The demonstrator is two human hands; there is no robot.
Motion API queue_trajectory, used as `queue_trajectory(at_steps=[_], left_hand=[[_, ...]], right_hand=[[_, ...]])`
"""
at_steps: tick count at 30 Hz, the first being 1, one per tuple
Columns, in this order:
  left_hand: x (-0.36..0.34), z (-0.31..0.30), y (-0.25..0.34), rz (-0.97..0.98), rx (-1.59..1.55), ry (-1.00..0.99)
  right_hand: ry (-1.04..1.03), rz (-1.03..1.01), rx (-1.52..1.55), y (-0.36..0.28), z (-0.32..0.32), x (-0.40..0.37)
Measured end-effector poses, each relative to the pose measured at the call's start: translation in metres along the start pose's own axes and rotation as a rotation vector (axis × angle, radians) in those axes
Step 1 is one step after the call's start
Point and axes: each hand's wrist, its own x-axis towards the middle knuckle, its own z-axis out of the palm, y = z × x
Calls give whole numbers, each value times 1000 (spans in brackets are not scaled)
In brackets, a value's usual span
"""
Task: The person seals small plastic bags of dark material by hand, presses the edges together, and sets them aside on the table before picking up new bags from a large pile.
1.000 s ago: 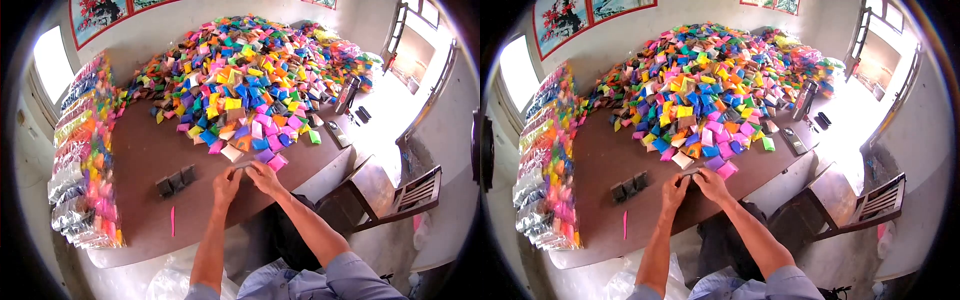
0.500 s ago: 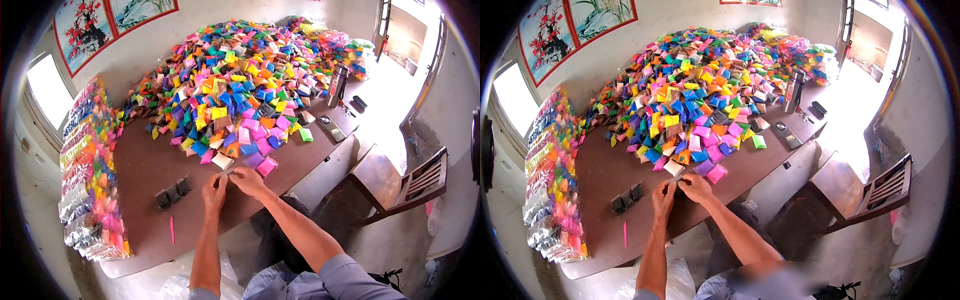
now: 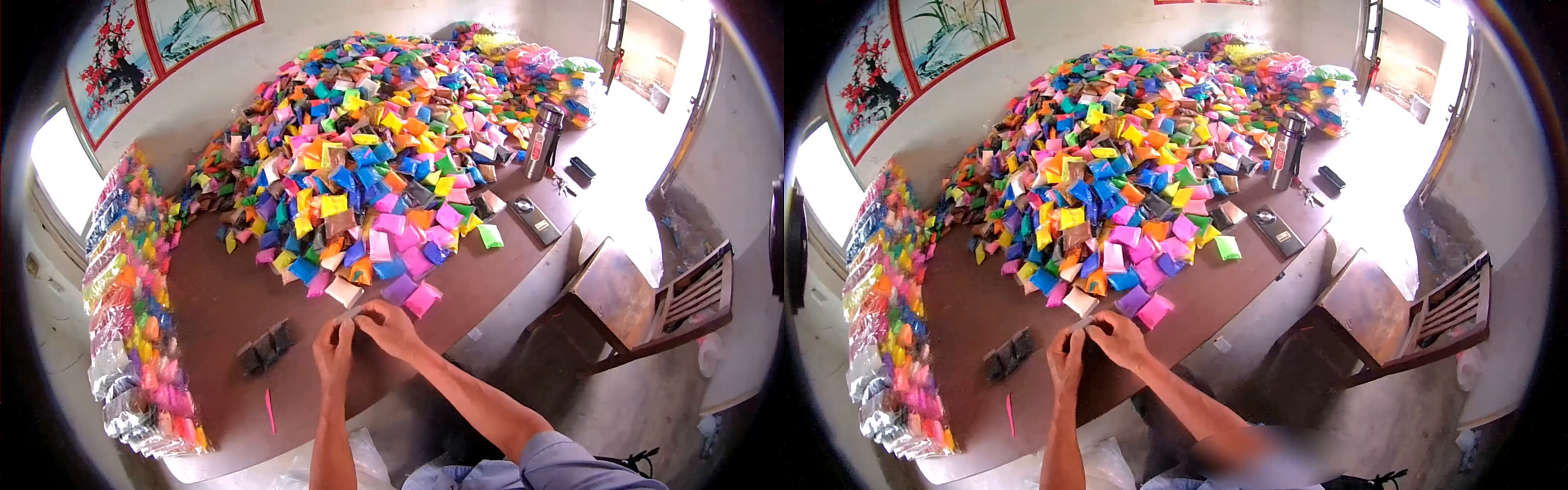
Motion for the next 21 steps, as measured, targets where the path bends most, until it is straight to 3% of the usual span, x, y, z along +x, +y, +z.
queue_trajectory(at_steps=[4,6,12,16,21], left_hand=[[-3,1,-7,-126,-108,12],[0,-1,-6,-58,17,46],[-1,2,-32,-80,-37,58],[-2,2,-3,-144,-52,59],[6,-3,5,-142,46,-33]], right_hand=[[-2,-21,133,7,7,2],[-26,-23,169,6,10,3],[-54,-16,47,-1,5,3],[-63,13,35,-19,-1,-5],[164,-61,-41,-15,8,-10]])
